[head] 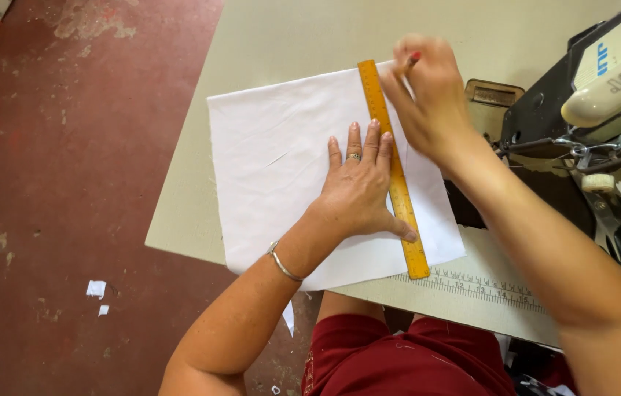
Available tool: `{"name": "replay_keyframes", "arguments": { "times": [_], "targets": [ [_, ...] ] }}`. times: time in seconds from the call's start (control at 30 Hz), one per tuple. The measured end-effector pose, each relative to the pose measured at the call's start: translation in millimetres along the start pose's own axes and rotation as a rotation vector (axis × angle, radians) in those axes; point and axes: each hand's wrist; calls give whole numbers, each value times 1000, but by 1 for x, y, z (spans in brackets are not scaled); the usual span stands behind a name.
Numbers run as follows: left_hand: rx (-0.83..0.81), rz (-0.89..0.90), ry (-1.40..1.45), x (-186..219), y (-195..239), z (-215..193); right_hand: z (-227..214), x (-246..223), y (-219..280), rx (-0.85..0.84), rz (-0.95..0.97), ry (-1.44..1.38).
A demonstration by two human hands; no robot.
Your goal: Measuring white fabric with a ruler, marking lines with a pencil, and cutting the fabric with scissors on a workbench.
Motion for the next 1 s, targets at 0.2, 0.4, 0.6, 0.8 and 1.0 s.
{"name": "replay_keyframes", "arguments": {
  "times": [0.2,0.4,0.6,0.8,1.0],
  "targets": [
    [418,73,259,-17,32,5,-46,-56,141,-382,226,175],
    [770,451,704,7,119,-24,-53,-109,167,-415,320,193],
    [743,424,634,20,136,-13,-51,-109,177,-442,494,270],
    [735,414,554,24,136,-11,-93,-98,191,-447,812,136],
    [747,362,489,-3,103,15,-142,-106,206,-401,1052,-21]
  ]
}}
Point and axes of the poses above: each hand's wrist, its own y-axis away from the middle knuckle, its own z-axis out of the palm, x = y × z, and after that the axes turned 10 degrees about -z, right-handed
